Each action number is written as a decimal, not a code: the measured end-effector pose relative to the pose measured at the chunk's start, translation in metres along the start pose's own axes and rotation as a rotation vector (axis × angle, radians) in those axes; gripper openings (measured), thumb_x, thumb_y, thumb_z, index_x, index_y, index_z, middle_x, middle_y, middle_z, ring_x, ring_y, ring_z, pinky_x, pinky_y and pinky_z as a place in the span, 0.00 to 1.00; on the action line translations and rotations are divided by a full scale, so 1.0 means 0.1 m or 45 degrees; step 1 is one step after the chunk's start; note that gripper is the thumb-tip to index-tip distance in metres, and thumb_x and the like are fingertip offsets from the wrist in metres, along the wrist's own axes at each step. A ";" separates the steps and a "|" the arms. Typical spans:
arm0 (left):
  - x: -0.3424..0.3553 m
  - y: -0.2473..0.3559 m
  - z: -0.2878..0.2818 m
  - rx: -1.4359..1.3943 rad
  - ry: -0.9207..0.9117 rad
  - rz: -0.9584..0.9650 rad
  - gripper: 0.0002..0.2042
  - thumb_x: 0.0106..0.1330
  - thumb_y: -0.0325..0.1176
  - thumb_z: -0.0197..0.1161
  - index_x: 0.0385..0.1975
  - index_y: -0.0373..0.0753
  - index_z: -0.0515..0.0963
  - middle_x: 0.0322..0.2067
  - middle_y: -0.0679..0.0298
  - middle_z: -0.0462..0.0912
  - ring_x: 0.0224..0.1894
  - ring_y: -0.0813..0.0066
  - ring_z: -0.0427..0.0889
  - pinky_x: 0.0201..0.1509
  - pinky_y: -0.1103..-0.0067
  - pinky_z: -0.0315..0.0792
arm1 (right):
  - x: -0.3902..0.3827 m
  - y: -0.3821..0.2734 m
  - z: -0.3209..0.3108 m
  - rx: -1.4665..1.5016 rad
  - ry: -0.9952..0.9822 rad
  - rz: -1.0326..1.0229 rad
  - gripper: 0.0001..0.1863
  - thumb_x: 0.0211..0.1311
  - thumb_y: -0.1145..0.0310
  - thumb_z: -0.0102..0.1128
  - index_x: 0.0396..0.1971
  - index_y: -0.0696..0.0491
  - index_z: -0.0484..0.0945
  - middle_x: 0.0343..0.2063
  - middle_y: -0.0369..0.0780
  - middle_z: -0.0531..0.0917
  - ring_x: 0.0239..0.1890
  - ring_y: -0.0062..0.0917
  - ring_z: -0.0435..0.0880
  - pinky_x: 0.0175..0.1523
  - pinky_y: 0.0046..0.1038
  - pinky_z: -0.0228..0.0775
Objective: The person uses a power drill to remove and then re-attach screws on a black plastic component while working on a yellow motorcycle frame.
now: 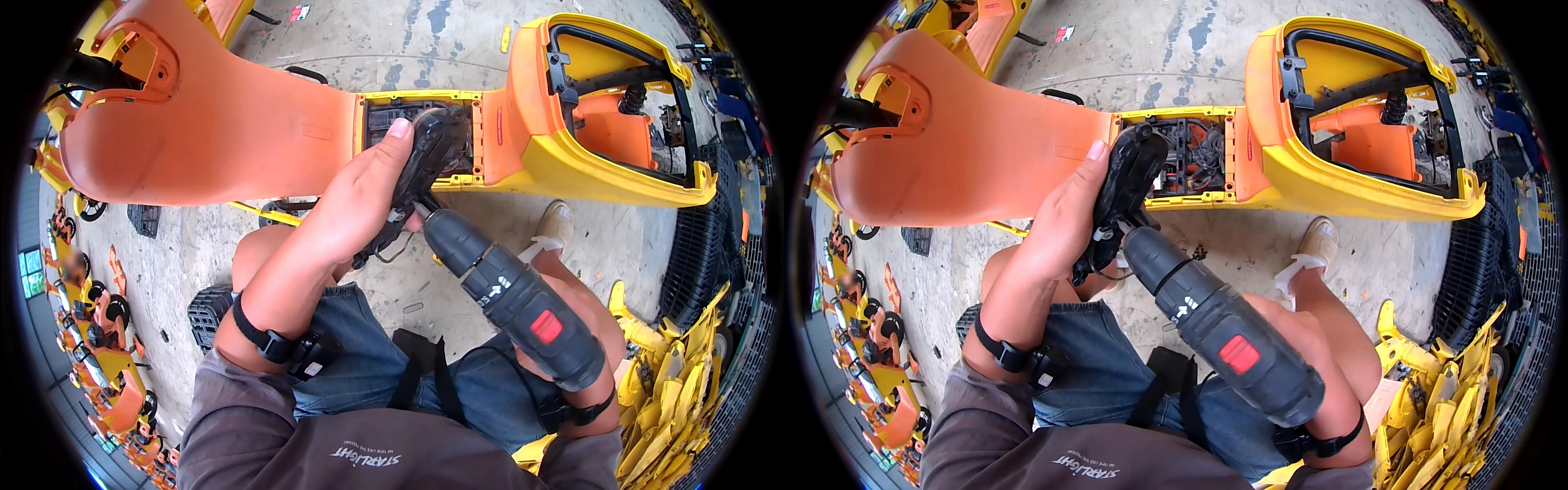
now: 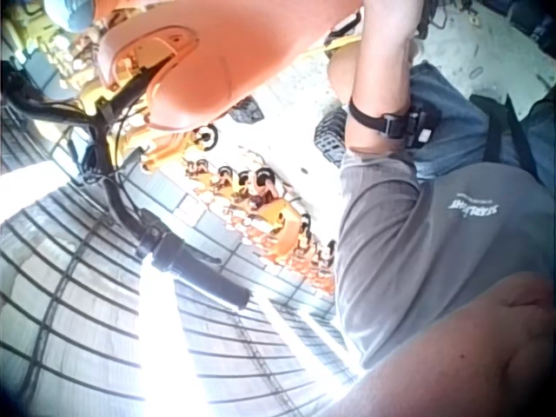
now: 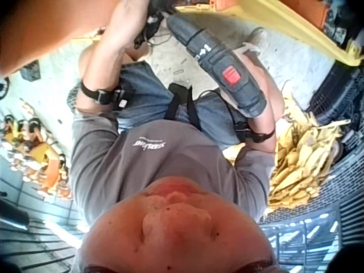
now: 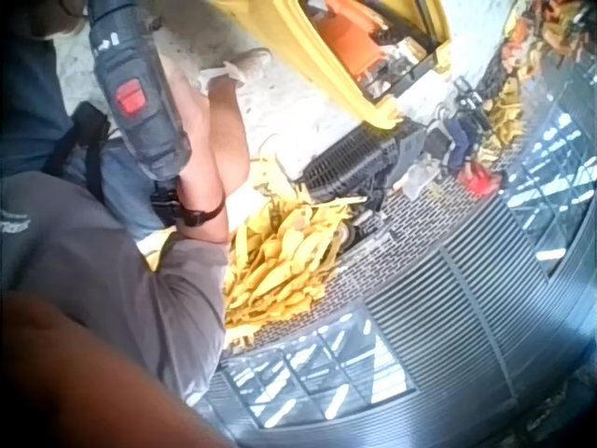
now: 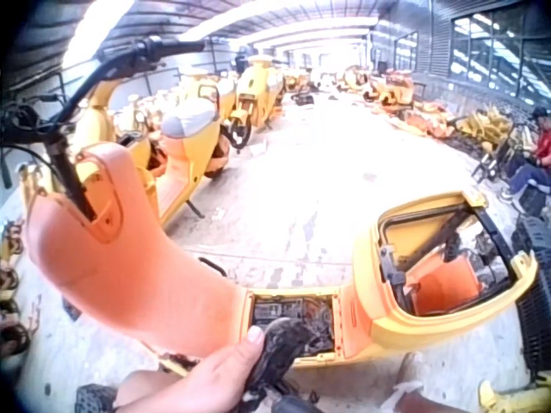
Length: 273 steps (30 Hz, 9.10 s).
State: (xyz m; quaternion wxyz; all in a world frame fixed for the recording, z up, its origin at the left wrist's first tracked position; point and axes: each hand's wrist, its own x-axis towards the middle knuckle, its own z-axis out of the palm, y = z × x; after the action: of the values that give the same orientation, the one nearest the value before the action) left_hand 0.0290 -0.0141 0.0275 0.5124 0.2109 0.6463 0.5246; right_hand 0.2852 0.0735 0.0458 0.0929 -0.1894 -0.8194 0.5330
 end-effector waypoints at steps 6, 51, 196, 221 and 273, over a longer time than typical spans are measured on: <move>0.03 -0.01 -0.01 -0.116 0.036 -0.022 0.28 0.75 0.54 0.39 0.46 0.34 0.78 0.31 0.63 0.82 0.27 0.82 0.79 0.30 0.85 0.74 | 0.00 0.03 0.05 -0.032 -0.012 0.020 0.32 0.46 0.72 0.72 0.55 0.55 0.74 0.35 0.41 0.86 0.35 0.26 0.87 0.40 0.24 0.78; 0.05 0.01 -0.10 -0.108 -0.053 0.021 0.30 0.75 0.55 0.37 0.46 0.33 0.78 0.32 0.60 0.83 0.27 0.77 0.81 0.32 0.83 0.76 | 0.08 0.07 0.10 -0.558 0.090 -0.420 0.29 0.46 0.69 0.67 0.52 0.61 0.75 0.32 0.43 0.85 0.29 0.33 0.85 0.31 0.29 0.75; 0.01 0.07 -0.08 -0.157 -0.191 0.234 0.31 0.76 0.55 0.31 0.49 0.33 0.75 0.28 0.64 0.80 0.22 0.82 0.74 0.29 0.84 0.71 | -0.10 0.06 0.19 -0.238 0.145 -0.144 0.23 0.51 0.76 0.67 0.49 0.60 0.76 0.33 0.45 0.84 0.35 0.36 0.84 0.41 0.31 0.73; 0.00 0.07 -0.06 -0.037 -0.116 0.335 0.32 0.76 0.55 0.29 0.42 0.33 0.76 0.24 0.66 0.76 0.23 0.82 0.71 0.30 0.83 0.68 | 0.03 0.07 0.18 -0.403 0.202 -0.322 0.26 0.46 0.72 0.69 0.49 0.62 0.77 0.28 0.44 0.84 0.26 0.32 0.85 0.32 0.27 0.76; 0.06 0.00 -0.08 -0.331 -0.104 0.193 0.34 0.72 0.61 0.34 0.51 0.31 0.72 0.34 0.55 0.81 0.24 0.73 0.82 0.23 0.80 0.79 | -0.09 0.05 0.14 -0.275 0.156 0.167 0.17 0.51 0.65 0.64 0.42 0.51 0.81 0.32 0.43 0.83 0.34 0.38 0.83 0.40 0.31 0.72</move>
State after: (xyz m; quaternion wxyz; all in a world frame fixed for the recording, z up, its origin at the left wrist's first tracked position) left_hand 0.0196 -0.0131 0.0245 0.5202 0.2122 0.5339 0.6319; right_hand 0.2899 0.0601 0.0364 0.0869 -0.2837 -0.8506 0.4341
